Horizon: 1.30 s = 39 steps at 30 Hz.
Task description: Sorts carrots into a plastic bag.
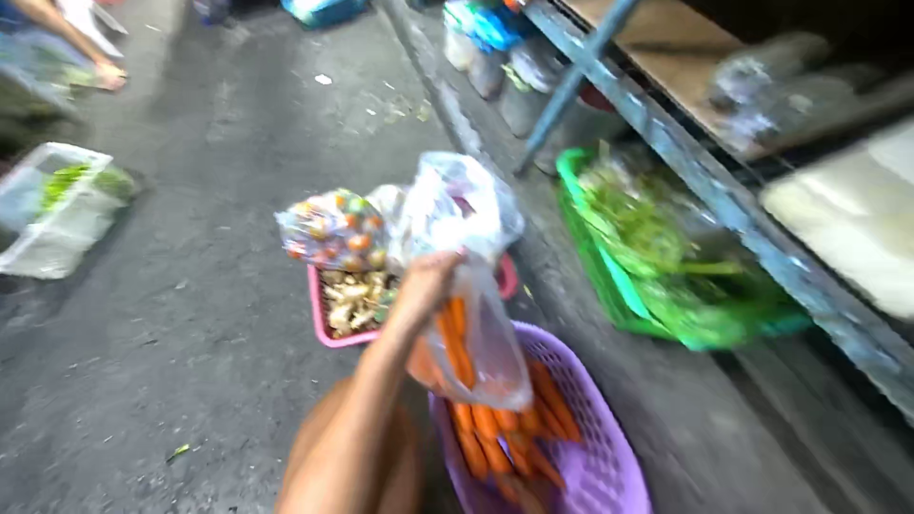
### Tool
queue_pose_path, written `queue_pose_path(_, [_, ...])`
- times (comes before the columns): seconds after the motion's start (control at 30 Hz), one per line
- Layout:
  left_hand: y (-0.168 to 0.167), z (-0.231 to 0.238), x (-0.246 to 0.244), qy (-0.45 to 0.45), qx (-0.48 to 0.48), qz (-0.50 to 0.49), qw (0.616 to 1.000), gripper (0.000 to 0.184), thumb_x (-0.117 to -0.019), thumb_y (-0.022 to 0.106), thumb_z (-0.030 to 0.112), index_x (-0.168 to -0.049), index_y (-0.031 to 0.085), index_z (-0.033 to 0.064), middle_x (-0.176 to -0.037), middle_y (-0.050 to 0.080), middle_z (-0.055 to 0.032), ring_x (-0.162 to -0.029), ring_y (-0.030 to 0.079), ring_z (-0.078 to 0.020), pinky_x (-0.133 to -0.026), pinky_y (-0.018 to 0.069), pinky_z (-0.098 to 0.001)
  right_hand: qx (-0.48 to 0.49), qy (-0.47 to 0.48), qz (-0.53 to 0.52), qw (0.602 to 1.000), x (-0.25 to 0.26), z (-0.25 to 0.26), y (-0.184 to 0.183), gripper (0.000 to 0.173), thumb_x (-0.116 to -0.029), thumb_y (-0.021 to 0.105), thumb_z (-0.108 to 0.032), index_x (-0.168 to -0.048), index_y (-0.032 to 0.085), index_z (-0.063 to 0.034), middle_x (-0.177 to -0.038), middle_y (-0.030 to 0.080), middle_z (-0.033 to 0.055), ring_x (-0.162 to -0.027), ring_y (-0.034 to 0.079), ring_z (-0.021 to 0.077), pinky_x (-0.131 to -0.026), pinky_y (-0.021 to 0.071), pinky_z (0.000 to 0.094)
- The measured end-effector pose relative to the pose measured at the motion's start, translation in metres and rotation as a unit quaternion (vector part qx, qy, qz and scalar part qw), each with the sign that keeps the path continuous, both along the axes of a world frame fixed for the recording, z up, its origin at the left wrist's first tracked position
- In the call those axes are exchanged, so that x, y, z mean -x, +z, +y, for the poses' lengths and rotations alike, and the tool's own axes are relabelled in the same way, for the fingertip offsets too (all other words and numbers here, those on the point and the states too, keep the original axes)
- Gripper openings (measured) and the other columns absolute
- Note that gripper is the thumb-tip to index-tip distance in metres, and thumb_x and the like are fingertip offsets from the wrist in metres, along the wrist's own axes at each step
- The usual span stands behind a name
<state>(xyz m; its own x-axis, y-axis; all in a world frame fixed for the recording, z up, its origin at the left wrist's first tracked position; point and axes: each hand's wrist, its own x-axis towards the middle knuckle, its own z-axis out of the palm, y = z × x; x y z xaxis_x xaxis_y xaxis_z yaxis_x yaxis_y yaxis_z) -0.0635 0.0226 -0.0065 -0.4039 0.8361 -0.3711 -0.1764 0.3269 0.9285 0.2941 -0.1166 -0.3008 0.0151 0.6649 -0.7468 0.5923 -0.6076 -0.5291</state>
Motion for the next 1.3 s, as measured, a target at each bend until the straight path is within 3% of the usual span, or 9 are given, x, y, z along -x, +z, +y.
queue_pose_path(0.17, [-0.006,0.001,-0.002,0.021,-0.031,-0.038,0.999,0.034,-0.1099,0.043,0.030,-0.087,0.066,0.0174,-0.053,0.042,0.0114,-0.038,0.028,0.0018,-0.036,0.0262,-0.0147,0.109,-0.103,0.011,0.989,-0.012,0.008,0.018,0.076,-0.0885,0.078,-0.010,-0.152,0.038,0.0028,-0.144,0.052,0.0275,-0.131,0.054,0.0370,-0.111,0.0446,0.0515])
queue_pose_path(0.4, [-0.004,0.008,-0.011,0.050,-0.026,-0.067,0.996,0.039,-0.1112,0.039,0.029,-0.076,0.053,0.0200,-0.051,0.034,0.0116,-0.038,0.023,0.0010,-0.036,0.0208,-0.0152,0.228,-0.200,0.155,0.940,-0.020,0.005,-0.013,0.047,-0.1067,0.049,-0.034,-0.143,0.047,-0.0045,-0.118,0.066,0.0200,-0.097,0.067,0.0285,-0.082,0.0569,0.0449])
queue_pose_path(0.5, [-0.004,0.010,-0.013,0.050,-0.022,-0.066,0.996,0.038,-0.1110,0.039,0.030,-0.077,0.053,0.0197,-0.051,0.033,0.0111,-0.038,0.023,0.0004,-0.036,0.0210,-0.0154,0.268,-0.198,0.097,0.938,-0.010,0.017,0.011,0.053,-0.1093,0.034,-0.052,-0.127,0.055,-0.0058,-0.083,0.070,0.0120,-0.062,0.063,0.0189,-0.055,0.0510,0.0321])
queue_pose_path(0.67, [-0.004,0.009,-0.010,0.042,-0.023,-0.063,0.997,0.039,-0.1107,0.040,0.030,-0.076,0.054,0.0198,-0.050,0.031,0.0116,-0.037,0.022,0.0009,-0.035,0.0195,-0.0152,0.254,-0.088,0.121,0.955,-0.014,0.030,0.088,0.058,-0.1097,0.031,-0.053,-0.114,0.061,-0.0042,-0.074,0.068,0.0066,-0.051,0.055,0.0106,-0.047,0.0440,0.0245])
queue_pose_path(0.83, [-0.002,0.002,-0.007,-0.008,-0.033,-0.028,0.999,0.039,-0.1097,0.044,0.033,-0.075,0.055,0.0207,-0.051,0.031,0.0114,-0.037,0.021,0.0010,-0.035,0.0192,-0.0142,0.053,-0.070,0.307,0.948,-0.061,0.003,0.159,0.069,-0.0939,0.065,-0.047,-0.145,0.047,-0.0042,-0.115,0.071,0.0044,-0.096,0.070,0.0125,-0.083,0.0601,0.0298])
queue_pose_path(0.97, [-0.003,0.000,-0.008,-0.073,-0.044,-0.013,0.996,0.038,-0.1104,0.043,0.032,-0.079,0.061,0.0198,-0.051,0.033,0.0110,-0.037,0.021,0.0008,-0.035,0.0200,-0.0142,-0.159,0.006,0.472,0.867,-0.039,0.026,0.202,0.060,-0.0895,0.078,-0.035,-0.143,0.055,-0.0201,-0.132,0.068,-0.0013,-0.122,0.064,0.0136,-0.105,0.0533,0.0337])
queue_pose_path(1.03, [-0.004,0.000,-0.013,-0.084,-0.053,-0.010,0.995,0.039,-0.1104,0.043,0.030,-0.078,0.062,0.0194,-0.051,0.033,0.0111,-0.037,0.022,0.0010,-0.035,0.0202,-0.0139,-0.267,0.053,0.483,0.832,0.005,0.062,0.223,0.058,-0.0865,0.082,-0.027,-0.137,0.058,-0.0139,-0.134,0.066,0.0058,-0.123,0.063,0.0197,-0.105,0.0530,0.0385])
queue_pose_path(1.17, [-0.003,0.001,-0.022,-0.090,-0.052,0.018,0.994,0.038,-0.1097,0.045,0.031,-0.078,0.062,0.0188,-0.051,0.034,0.0108,-0.037,0.022,0.0006,-0.035,0.0208,-0.0144,-0.341,0.138,0.332,0.869,0.103,0.115,0.233,0.050,-0.0851,0.079,-0.014,-0.130,0.061,-0.0015,-0.123,0.069,0.0079,-0.109,0.067,0.0118,-0.095,0.0576,0.0327])
queue_pose_path(1.3, [-0.004,-0.003,-0.011,-0.057,-0.039,0.026,0.997,0.035,-0.1105,0.041,0.029,-0.089,0.066,0.0182,-0.052,0.037,0.0122,-0.038,0.026,0.0017,-0.037,0.0250,-0.0140,-0.169,0.373,0.003,0.912,0.166,0.145,0.239,0.067,-0.0972,0.069,-0.034,-0.154,0.040,-0.0113,-0.142,0.058,0.0157,-0.130,0.058,0.0316,-0.107,0.0451,0.0536])
